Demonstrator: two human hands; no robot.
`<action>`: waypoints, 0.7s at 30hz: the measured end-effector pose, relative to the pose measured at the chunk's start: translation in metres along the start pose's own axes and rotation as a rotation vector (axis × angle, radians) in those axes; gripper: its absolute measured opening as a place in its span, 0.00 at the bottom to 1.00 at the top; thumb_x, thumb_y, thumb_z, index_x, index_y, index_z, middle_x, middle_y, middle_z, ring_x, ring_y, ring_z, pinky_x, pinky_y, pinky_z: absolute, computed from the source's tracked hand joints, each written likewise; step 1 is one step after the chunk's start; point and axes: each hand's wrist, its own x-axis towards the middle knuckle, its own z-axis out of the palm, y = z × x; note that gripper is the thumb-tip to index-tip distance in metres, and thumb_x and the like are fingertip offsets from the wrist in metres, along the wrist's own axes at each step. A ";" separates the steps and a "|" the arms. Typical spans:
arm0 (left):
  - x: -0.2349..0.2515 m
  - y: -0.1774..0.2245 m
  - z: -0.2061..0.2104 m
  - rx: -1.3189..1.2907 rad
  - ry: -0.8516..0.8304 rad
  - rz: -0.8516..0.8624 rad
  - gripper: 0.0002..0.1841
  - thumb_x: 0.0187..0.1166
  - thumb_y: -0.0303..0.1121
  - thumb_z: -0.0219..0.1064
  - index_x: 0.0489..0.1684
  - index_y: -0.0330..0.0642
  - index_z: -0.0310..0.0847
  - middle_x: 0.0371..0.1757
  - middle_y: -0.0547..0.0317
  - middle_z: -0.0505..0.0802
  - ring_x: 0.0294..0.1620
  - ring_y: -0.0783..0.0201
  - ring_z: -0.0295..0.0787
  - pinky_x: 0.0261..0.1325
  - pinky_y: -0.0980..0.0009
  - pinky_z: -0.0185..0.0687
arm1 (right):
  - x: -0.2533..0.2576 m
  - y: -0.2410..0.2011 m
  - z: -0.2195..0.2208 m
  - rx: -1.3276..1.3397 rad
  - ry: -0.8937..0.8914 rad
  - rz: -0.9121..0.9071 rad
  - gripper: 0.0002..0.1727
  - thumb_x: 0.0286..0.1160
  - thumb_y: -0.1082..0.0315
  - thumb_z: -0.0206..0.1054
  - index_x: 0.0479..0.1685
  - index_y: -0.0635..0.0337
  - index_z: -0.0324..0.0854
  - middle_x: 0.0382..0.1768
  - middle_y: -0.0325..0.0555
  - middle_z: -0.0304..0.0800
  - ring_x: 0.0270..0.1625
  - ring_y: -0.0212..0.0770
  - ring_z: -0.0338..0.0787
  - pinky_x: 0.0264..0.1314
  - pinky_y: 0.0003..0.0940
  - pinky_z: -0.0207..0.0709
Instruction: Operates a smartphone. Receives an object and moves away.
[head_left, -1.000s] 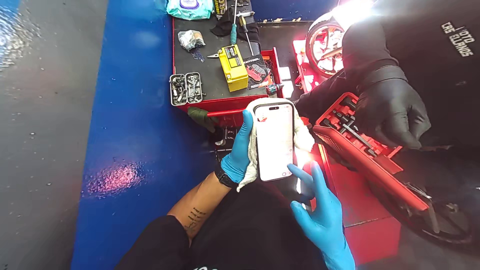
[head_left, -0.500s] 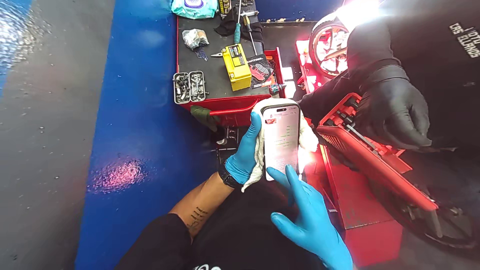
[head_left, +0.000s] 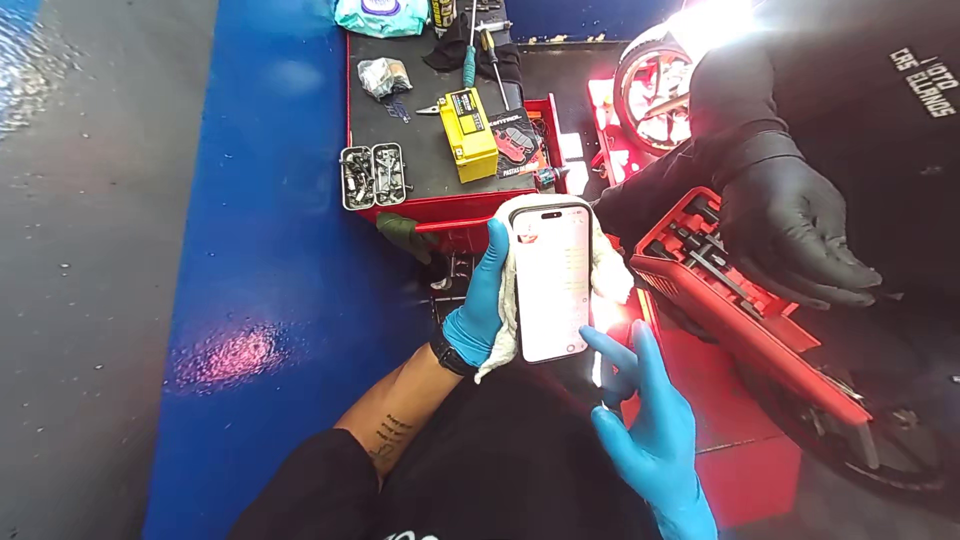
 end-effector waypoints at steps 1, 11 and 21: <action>0.000 0.000 0.000 0.007 0.003 0.003 0.29 0.89 0.60 0.46 0.67 0.51 0.81 0.57 0.57 0.95 0.61 0.67 0.92 0.65 0.65 0.88 | -0.001 0.000 0.000 0.005 0.000 0.000 0.45 0.77 0.47 0.62 0.95 0.45 0.47 0.69 0.32 0.90 0.33 0.20 0.82 0.32 0.16 0.69; -0.003 -0.001 0.002 -0.035 -0.027 -0.015 0.29 0.89 0.61 0.47 0.67 0.50 0.83 0.57 0.56 0.95 0.61 0.66 0.92 0.66 0.65 0.88 | 0.001 0.000 0.001 -0.067 -0.033 0.019 0.45 0.76 0.45 0.63 0.93 0.54 0.52 0.69 0.36 0.90 0.34 0.22 0.81 0.34 0.20 0.70; -0.009 -0.004 0.004 -0.037 -0.048 -0.041 0.28 0.88 0.61 0.50 0.66 0.50 0.82 0.57 0.57 0.95 0.61 0.66 0.92 0.67 0.66 0.87 | 0.004 -0.008 0.011 -0.121 -0.130 -0.088 0.42 0.80 0.40 0.59 0.90 0.53 0.59 0.62 0.39 0.94 0.31 0.31 0.83 0.34 0.28 0.72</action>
